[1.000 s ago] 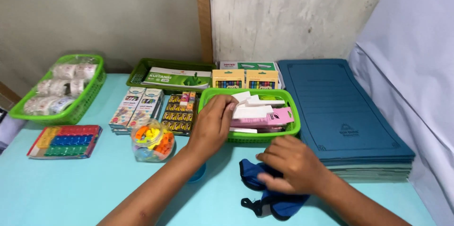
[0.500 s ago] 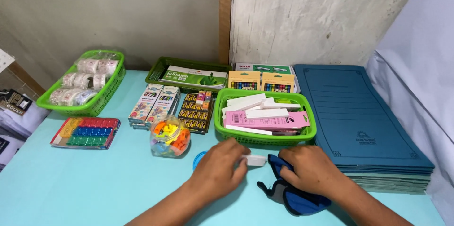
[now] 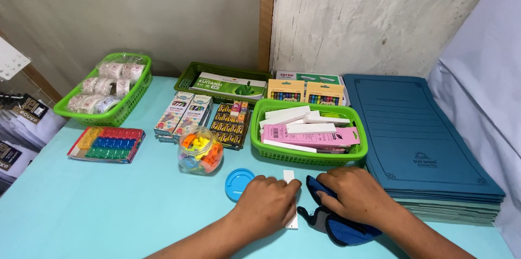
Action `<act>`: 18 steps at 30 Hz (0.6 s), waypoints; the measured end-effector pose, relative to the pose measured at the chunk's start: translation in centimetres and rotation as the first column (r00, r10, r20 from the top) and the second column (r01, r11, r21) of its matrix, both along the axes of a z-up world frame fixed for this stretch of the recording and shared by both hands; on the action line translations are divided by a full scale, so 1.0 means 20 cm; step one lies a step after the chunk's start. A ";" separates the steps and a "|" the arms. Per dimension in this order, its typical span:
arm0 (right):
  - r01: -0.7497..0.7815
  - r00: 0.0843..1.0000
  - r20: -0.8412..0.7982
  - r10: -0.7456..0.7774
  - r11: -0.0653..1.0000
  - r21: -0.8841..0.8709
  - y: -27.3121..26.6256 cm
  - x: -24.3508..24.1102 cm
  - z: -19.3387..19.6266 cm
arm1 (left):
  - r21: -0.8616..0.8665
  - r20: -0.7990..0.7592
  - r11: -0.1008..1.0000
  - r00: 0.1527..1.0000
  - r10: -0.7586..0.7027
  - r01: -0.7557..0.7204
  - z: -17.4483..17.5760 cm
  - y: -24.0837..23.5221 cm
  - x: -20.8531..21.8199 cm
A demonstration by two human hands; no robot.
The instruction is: Organizing and sorting various stationery items on a desk, putting small items into a pouch.
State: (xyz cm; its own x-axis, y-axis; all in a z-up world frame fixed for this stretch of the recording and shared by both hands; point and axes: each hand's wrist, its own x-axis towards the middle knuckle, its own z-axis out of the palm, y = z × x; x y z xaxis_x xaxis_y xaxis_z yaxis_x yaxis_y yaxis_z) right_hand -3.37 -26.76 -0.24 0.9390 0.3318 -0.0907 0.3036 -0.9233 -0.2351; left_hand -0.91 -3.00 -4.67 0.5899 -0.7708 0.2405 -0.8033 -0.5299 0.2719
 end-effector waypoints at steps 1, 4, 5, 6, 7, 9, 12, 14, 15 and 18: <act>0.001 1.000 0.001 -0.001 1.000 0.001 0.00 0.00 0.01 | 0.001 0.001 1.000 1.000 -0.001 0.001 0.06 0.01 -0.01; -0.033 0.997 0.064 0.030 0.999 0.044 0.00 -0.01 0.00 | -0.151 -0.022 0.985 0.996 -0.092 0.087 0.18 0.04 -0.02; -0.037 0.996 0.079 0.035 0.999 0.030 -0.01 -0.01 -0.01 | -0.134 -0.031 0.983 0.991 -0.131 0.126 0.18 0.06 -0.01; -0.045 0.995 0.091 0.043 0.999 0.016 -0.01 0.00 -0.02 | -0.117 -0.043 0.980 0.985 -0.167 0.161 0.18 0.07 -0.01; -0.045 0.995 0.089 0.044 0.999 0.016 -0.01 0.00 -0.02 | -0.118 -0.044 0.980 0.985 -0.167 0.160 0.15 0.08 0.01; 0.007 0.999 0.041 -0.005 0.998 -0.060 -0.01 0.01 -0.03 | -0.104 -0.010 0.973 0.978 -0.211 0.208 0.08 0.09 0.04; 0.000 0.998 0.069 0.003 0.999 -0.046 0.00 0.00 -0.03 | -0.080 -0.060 0.969 0.969 -0.240 0.235 0.04 0.09 0.07; -0.017 0.994 0.109 0.018 1.000 -0.012 -0.01 0.00 -0.04 | -0.108 -0.074 0.964 0.965 -0.253 0.245 0.04 0.11 0.10; -0.034 0.988 0.150 0.031 0.999 0.021 -0.01 0.00 -0.04 | -0.136 -0.088 0.957 0.960 -0.268 0.254 0.05 0.12 0.11; -0.045 0.988 0.151 0.042 0.999 0.013 -0.01 0.00 -0.05 | -0.125 -0.075 0.969 0.972 -0.224 0.213 0.09 0.14 0.12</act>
State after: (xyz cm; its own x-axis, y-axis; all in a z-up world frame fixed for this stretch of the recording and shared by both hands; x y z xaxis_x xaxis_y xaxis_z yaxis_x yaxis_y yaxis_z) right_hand -3.37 -27.05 -1.21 0.9261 0.3730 0.0568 0.3766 -0.9049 -0.1983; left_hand 1.46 -0.28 -2.97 0.4329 -0.8535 0.2899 -0.8664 -0.3053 0.3952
